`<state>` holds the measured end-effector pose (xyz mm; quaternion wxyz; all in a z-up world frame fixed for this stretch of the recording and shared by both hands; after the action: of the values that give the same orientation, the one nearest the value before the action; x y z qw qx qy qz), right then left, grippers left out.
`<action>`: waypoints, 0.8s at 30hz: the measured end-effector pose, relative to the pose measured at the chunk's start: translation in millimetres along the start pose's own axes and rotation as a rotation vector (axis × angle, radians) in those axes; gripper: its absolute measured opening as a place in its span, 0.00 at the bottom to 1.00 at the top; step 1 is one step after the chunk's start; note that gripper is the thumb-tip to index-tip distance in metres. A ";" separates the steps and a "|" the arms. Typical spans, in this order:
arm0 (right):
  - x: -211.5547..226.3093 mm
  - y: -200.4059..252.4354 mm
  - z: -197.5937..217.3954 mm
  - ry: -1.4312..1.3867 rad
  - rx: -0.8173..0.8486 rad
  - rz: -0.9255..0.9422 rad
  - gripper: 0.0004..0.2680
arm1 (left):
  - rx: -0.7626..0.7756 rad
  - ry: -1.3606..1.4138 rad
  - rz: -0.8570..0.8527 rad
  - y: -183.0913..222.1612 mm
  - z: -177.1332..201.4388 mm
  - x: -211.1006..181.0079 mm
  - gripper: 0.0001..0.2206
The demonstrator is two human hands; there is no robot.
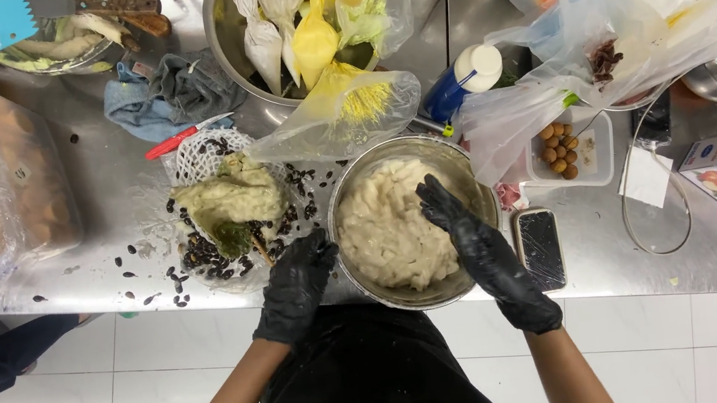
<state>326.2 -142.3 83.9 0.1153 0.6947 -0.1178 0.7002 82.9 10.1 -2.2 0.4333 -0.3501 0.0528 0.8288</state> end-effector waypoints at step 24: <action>40.3 -16.2 -37.1 -0.966 -0.380 0.443 0.33 | 0.481 0.608 0.028 0.2 -68.2 -136.1 0.11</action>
<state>296.0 -115.1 124.0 0.0219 0.8620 -0.4242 0.2767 170.8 -109.5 31.9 0.4564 -0.4675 0.3765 0.6568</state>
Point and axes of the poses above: each hand's wrist, its own y-axis away from the middle knuckle, its own z-axis out of the back of the hand, x = y × z, the point moved 4 cm from there along -y, towards the middle knuckle, and after that the axes turned 14 degrees about z, right-handed, at the moved point
